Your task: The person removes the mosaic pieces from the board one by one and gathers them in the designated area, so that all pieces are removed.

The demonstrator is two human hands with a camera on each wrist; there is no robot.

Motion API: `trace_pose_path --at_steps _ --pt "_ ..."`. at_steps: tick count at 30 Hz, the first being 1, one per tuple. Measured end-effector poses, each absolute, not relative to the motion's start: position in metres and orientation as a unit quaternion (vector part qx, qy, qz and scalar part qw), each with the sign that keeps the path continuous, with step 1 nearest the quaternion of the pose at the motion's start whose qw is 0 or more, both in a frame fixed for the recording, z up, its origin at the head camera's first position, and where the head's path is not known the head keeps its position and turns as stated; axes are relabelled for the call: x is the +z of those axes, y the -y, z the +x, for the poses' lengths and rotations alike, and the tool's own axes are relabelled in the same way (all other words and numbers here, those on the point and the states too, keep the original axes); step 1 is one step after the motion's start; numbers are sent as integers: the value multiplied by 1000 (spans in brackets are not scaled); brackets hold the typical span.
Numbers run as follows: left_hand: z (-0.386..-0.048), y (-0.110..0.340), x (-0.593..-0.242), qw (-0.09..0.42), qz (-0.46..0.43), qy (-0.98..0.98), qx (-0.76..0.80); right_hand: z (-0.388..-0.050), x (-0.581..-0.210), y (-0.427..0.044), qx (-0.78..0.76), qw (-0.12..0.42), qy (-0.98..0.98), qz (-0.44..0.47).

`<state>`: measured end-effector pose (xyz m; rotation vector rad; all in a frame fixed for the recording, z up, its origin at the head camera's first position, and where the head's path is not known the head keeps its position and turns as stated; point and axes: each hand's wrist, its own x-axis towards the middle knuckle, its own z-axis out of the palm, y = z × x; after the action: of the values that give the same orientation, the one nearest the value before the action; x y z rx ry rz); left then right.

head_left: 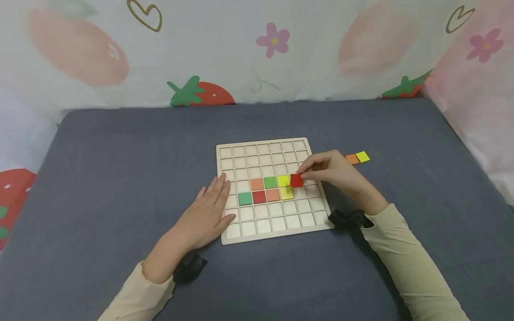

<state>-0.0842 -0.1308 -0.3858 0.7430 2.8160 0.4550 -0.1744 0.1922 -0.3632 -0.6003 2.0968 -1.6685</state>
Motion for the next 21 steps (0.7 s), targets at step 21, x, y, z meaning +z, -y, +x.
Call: trace_pose_path --at_steps 21 --pt "-82 130 -383 95 252 -951 154 -186 -356 -240 -566 187 -782 -179"
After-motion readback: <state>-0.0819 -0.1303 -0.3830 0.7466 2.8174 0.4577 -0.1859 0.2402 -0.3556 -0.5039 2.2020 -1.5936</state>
